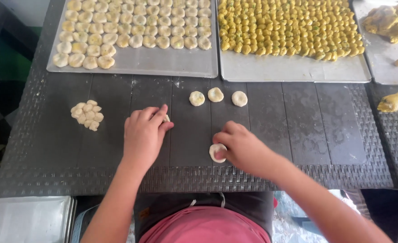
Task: Filling small pieces of white dough with yellow filling and shaping them into dumplings on a production table.
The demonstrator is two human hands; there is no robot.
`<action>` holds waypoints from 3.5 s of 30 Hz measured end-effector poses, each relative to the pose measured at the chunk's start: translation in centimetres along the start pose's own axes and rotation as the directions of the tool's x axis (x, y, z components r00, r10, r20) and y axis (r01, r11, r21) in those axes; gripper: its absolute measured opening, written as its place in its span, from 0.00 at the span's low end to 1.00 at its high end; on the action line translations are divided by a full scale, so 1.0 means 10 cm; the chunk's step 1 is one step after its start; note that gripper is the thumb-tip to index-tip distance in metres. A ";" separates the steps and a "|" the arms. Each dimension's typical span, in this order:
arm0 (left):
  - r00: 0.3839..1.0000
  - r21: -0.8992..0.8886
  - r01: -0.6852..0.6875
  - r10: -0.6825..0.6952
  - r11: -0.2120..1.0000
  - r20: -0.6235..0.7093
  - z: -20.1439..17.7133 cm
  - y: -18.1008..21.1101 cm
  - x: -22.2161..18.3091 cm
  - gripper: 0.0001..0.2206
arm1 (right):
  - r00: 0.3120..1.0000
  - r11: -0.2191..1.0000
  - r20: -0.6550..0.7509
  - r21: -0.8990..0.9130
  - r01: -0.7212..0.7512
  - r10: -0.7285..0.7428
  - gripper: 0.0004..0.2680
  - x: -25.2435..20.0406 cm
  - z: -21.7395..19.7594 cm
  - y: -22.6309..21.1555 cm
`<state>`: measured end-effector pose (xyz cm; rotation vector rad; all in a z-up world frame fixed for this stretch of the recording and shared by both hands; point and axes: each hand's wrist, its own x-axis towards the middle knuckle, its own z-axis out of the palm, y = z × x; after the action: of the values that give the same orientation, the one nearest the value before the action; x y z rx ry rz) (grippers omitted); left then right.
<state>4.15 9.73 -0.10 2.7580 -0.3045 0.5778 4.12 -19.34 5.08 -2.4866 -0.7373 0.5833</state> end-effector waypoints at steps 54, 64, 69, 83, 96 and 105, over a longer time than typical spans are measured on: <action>0.931 -0.195 -0.288 0.322 0.938 0.174 0.08 1.09 -0.32 0.31 | 0.679 0.925 -0.703 -0.368 -0.096 -0.209 0.11 1.16 -0.69 1.02; 0.938 -0.219 -0.283 0.317 0.934 0.143 0.05 1.06 -0.32 0.29 | 0.918 0.832 -0.320 -0.554 0.018 -0.233 0.14 1.98 -1.26 1.32; 0.925 -0.196 -0.285 0.323 0.938 0.201 0.05 1.07 -0.32 0.31 | 0.895 0.924 -0.411 -0.382 0.001 -0.171 0.08 1.81 -1.23 1.24; 0.987 -0.198 -0.098 0.121 0.975 0.109 0.52 1.03 -0.17 0.11 | 0.703 0.815 -0.620 0.571 0.100 0.348 0.13 -0.15 -0.08 0.32; 0.930 -0.459 0.002 0.167 0.888 0.328 0.22 1.14 -0.02 0.10 | 0.725 0.997 -0.685 -0.040 0.066 -0.076 0.09 -0.28 0.48 0.31; 0.978 -0.611 -0.111 0.196 0.784 0.074 0.02 1.11 -0.13 0.08 | 0.744 0.987 -0.667 0.098 0.124 -0.027 0.07 -0.42 0.41 -0.08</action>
<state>0.13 -0.53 2.00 2.1535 -0.6318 0.2598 -1.55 -19.96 3.30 -2.2735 -0.4786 -0.2938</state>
